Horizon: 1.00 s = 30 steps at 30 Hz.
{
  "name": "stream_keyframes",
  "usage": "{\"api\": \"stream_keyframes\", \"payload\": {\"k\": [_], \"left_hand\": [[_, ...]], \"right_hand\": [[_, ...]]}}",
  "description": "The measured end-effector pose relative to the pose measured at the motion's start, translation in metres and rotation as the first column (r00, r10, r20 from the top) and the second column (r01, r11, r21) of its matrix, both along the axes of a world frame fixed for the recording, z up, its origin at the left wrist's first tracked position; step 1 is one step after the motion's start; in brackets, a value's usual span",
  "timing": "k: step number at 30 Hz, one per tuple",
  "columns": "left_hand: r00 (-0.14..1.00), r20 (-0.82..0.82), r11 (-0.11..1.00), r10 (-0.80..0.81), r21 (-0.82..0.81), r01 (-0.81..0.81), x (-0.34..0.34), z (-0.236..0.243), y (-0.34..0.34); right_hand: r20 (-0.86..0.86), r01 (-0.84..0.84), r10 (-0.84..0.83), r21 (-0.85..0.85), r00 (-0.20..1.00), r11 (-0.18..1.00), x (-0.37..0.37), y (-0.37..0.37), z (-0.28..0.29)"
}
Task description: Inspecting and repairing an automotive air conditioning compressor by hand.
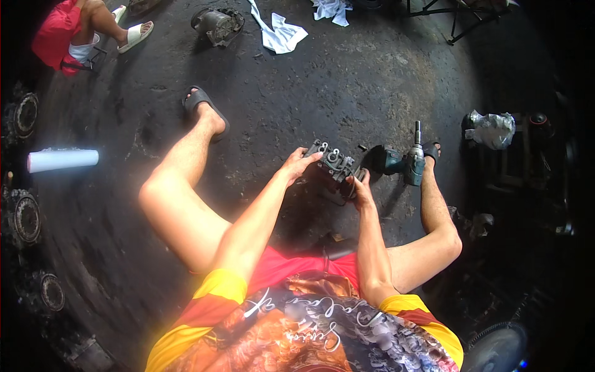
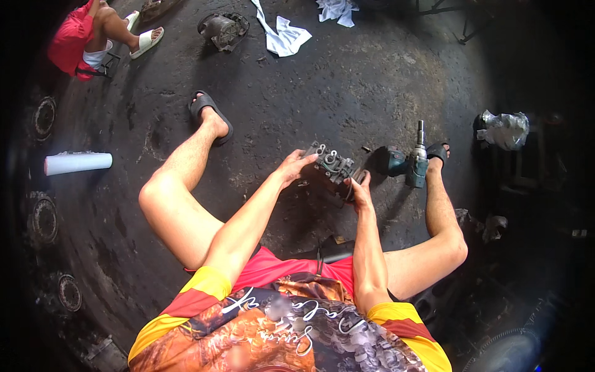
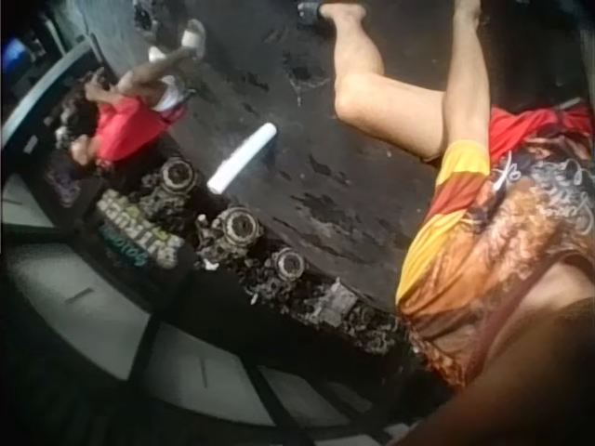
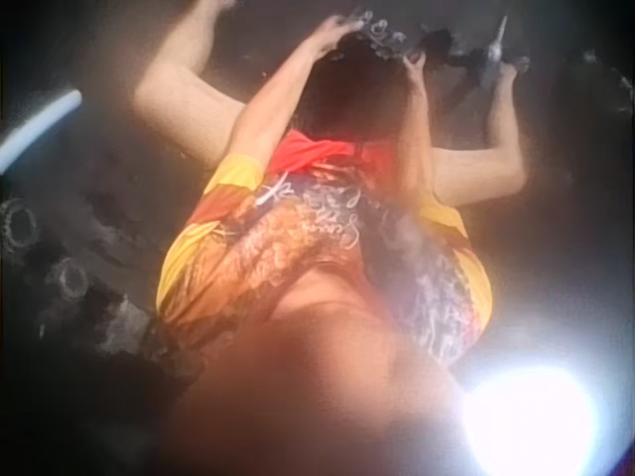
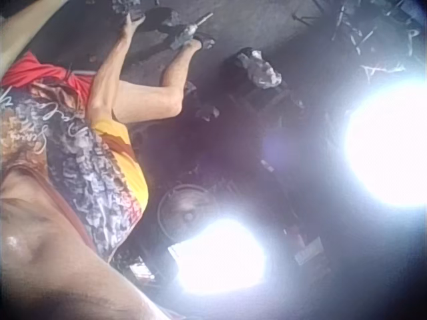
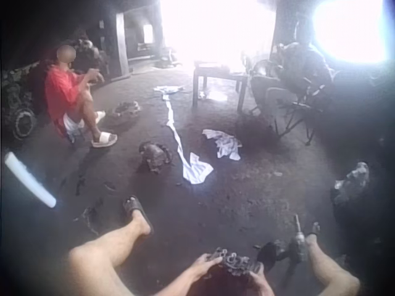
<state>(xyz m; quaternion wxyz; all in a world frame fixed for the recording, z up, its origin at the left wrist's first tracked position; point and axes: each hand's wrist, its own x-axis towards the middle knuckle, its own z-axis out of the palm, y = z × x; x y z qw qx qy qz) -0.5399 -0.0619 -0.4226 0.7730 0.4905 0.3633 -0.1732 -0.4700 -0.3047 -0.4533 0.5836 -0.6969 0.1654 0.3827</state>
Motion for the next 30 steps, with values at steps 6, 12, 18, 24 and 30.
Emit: {"api": "stream_keyframes", "payload": {"k": [6, 12, 18, 24, 30], "left_hand": [[0.997, 0.044, 0.992, -0.065, 0.107, 0.060, -0.023, -0.038, -0.008], [0.998, 0.033, 0.797, -0.051, 0.604, 0.021, -0.042, -0.019, 0.034], [0.980, -0.193, 0.833, -0.044, 0.535, 0.142, -0.079, -0.037, 0.040], [0.790, -0.421, 0.614, -0.446, 0.498, 0.612, -0.079, -0.042, -0.017], [0.710, -0.490, 0.563, -0.505, 0.437, 0.702, -0.065, -0.048, -0.038]], "right_hand": [[0.235, -0.319, 0.533, -0.586, 0.813, 0.745, 0.020, 0.031, 0.076], [-0.015, -0.440, 0.866, -0.866, 0.499, 0.238, -0.014, 0.098, 0.105], [0.028, -0.442, 0.850, -0.845, 0.526, 0.301, -0.019, 0.096, 0.108], [0.022, -0.326, 0.588, -0.815, 0.809, 0.479, -0.027, 0.067, 0.103], [-0.086, -0.263, 0.276, -0.653, 0.957, 0.710, -0.005, 0.031, 0.087]]}}
